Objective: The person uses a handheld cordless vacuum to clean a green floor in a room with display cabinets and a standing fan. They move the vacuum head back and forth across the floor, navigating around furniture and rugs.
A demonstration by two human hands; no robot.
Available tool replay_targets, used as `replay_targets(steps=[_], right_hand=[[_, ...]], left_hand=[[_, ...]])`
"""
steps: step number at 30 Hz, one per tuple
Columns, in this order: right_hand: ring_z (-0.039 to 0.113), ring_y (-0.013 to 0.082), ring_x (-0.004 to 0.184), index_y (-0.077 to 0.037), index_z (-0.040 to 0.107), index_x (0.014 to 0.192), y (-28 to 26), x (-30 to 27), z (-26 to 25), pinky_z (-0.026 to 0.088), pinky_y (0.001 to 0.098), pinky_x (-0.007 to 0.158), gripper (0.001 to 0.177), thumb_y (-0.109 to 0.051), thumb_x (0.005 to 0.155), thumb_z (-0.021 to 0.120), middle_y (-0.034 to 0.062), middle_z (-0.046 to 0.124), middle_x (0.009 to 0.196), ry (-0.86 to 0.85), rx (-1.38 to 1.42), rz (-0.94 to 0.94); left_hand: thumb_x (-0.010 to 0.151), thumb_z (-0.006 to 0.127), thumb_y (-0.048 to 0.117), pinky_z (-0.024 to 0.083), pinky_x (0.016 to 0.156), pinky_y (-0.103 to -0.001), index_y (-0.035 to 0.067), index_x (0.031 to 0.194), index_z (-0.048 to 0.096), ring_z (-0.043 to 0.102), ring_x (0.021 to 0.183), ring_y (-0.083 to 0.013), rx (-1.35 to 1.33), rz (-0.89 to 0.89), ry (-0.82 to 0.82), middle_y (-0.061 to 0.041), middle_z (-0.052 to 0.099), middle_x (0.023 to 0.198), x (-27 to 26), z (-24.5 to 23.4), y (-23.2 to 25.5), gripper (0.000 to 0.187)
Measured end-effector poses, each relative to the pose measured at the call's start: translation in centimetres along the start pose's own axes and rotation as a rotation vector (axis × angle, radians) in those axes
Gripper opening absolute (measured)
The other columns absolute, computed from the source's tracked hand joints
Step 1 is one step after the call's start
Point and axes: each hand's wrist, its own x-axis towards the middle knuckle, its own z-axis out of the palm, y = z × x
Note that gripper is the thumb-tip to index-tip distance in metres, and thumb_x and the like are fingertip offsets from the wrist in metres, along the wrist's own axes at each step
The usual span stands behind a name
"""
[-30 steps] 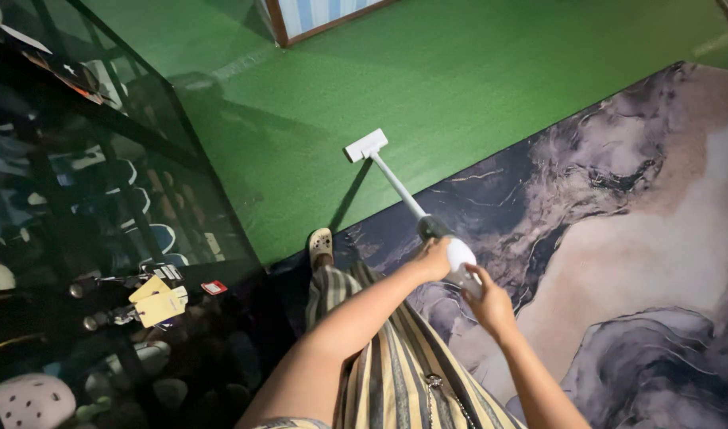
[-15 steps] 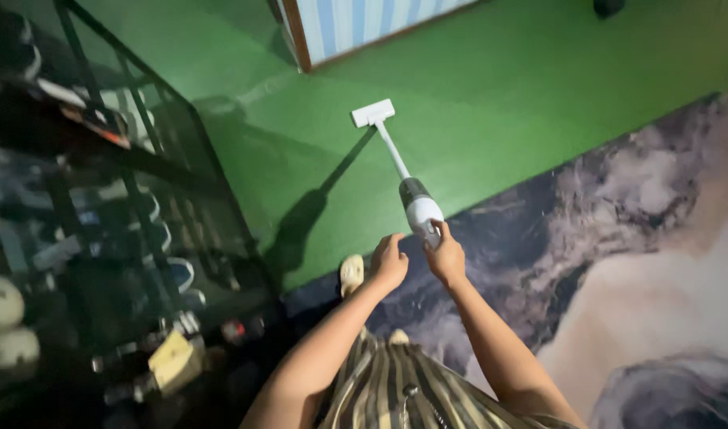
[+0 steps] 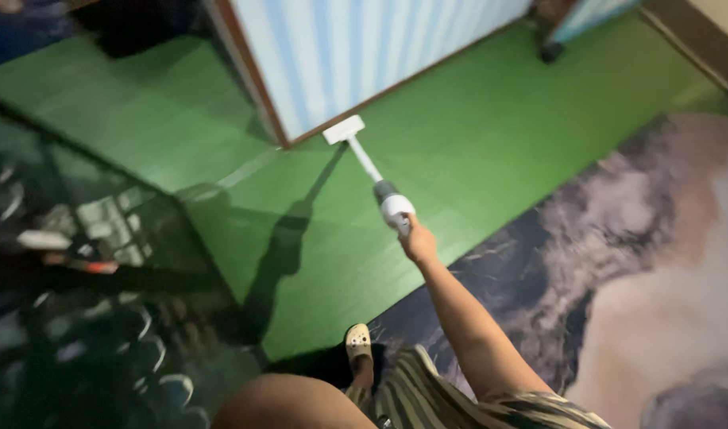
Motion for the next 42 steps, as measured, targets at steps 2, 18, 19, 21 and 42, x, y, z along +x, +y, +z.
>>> replay_targets(steps=[2,18,19,21,42], right_hand=[[0.070,0.0449,0.084,-0.028,0.057,0.138,0.9,-2.3,-1.0,0.054,0.0549,0.076,0.053,-0.025,0.087,0.069,0.0231,0.073,0.092,-0.027,-0.029,0.039],[0.071,0.0400,0.093,-0.033,0.054,0.136,8.2,-40.3,-24.2,0.055,0.0497,0.081,0.061,-0.018,0.080,0.075,0.0186,0.074,0.096,-0.219,0.033,0.406],[0.072,0.0400,0.093,-0.033,0.055,0.136,8.0,-41.4,-24.4,0.055,0.0494,0.081,0.062,-0.018,0.080,0.075,0.0186,0.074,0.097,-0.206,0.045,0.408],[0.072,0.0399,0.094,-0.034,0.057,0.135,7.8,-42.2,-24.4,0.056,0.0489,0.082,0.062,-0.017,0.078,0.074,0.0185,0.075,0.099,-0.179,0.068,0.408],[0.071,0.0450,0.093,-0.027,0.058,0.135,8.1,4.9,-4.6,0.056,0.0519,0.082,0.056,-0.025,0.082,0.075,0.0224,0.075,0.102,0.079,0.118,0.224]], left_hand=[[0.106,0.051,0.009,0.046,0.118,-0.038,-0.002,0.139,0.055,0.060,0.132,-0.0234,-0.083,0.019,-0.062,-0.015,0.061,0.138,0.4,0.6,-1.6,0.035],[0.104,0.054,0.011,0.056,0.099,-0.031,0.000,0.125,0.065,0.071,0.110,-0.0177,-0.341,-0.014,-0.307,-0.012,0.073,0.118,-4.7,15.9,0.5,0.026],[0.104,0.054,0.011,0.056,0.098,-0.031,0.000,0.124,0.065,0.072,0.108,-0.0173,-0.332,-0.025,-0.306,-0.012,0.074,0.117,-5.2,16.5,0.4,0.026],[0.103,0.054,0.011,0.058,0.095,-0.030,0.000,0.122,0.067,0.073,0.106,-0.0166,-0.305,-0.045,-0.304,-0.011,0.076,0.115,-5.9,16.6,-0.3,0.025],[0.103,0.054,0.015,0.053,0.099,-0.031,-0.003,0.125,0.064,0.071,0.114,-0.0191,0.449,-1.002,0.282,-0.014,0.074,0.123,-13.6,-13.5,-15.1,0.029]])
